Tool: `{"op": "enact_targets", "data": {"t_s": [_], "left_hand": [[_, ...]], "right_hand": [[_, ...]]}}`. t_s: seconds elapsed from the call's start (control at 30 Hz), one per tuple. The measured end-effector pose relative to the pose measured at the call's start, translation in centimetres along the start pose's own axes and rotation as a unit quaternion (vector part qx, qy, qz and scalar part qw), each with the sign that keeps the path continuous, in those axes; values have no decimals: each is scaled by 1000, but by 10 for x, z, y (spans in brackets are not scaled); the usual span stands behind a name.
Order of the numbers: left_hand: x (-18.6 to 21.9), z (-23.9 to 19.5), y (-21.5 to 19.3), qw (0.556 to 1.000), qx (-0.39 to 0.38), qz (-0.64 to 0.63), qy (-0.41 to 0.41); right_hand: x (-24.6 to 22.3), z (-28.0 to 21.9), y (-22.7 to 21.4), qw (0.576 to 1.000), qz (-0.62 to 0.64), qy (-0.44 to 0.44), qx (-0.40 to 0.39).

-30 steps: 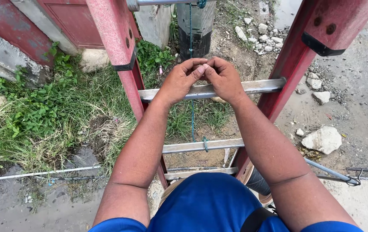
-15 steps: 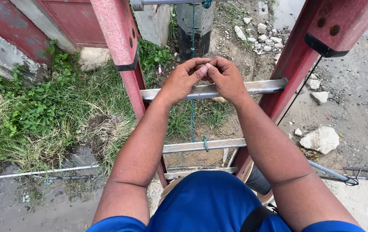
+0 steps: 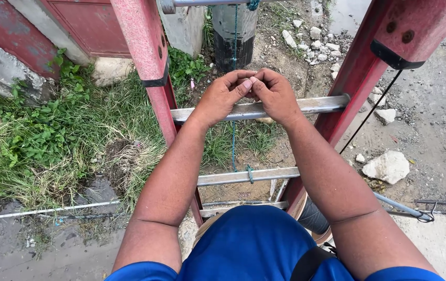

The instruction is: The recorder is seen stripping the outer jacket from a fiber optic cable while on a ladder.

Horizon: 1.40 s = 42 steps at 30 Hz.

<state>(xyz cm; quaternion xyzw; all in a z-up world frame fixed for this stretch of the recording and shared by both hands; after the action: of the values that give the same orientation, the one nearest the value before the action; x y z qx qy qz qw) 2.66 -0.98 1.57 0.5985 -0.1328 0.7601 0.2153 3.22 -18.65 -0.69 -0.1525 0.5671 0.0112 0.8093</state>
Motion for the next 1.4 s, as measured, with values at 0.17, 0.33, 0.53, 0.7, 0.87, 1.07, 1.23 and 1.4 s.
{"op": "enact_targets", "data": {"t_s": [0.17, 0.33, 0.53, 0.7, 0.87, 1.07, 1.23, 1.4], "left_hand": [[-8, 3, -2, 1000, 3, -13, 10], [-7, 3, -1, 1000, 5, -14, 15], [-2, 0, 1, 1000, 9, -14, 8], [-4, -1, -1, 1000, 21, -9, 12], [-9, 1, -4, 999, 37, 10, 11], [-20, 3, -7, 998, 29, -42, 24], [-24, 5, -7, 998, 25, -58, 26], [-19, 3, -6, 998, 25, -52, 19]], "right_hand": [[-3, 1, 1, 1000, 20, 13, 3], [-7, 0, -1, 1000, -24, 4, 7], [-8, 1, 0, 1000, -11, 11, 8], [-5, 0, -2, 1000, 25, 9, -1], [1, 2, -2, 1000, -15, 7, -1], [-1, 2, -2, 1000, -4, 5, -12], [0, 2, -3, 1000, 17, 10, -17], [-8, 2, -2, 999, 31, 13, -30]]}}
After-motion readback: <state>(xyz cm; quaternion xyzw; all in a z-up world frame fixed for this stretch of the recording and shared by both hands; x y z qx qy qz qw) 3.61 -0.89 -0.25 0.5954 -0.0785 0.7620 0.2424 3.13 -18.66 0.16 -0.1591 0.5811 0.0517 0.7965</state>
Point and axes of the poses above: each hand's wrist, its own z-axis towards the middle knuckle, its own y-axis out of the palm, x = y × z, the point moved 3 cm from there along z, towards the middle knuckle, and after that the axes turned 8 degrees about -z, right-handed, at the moved point
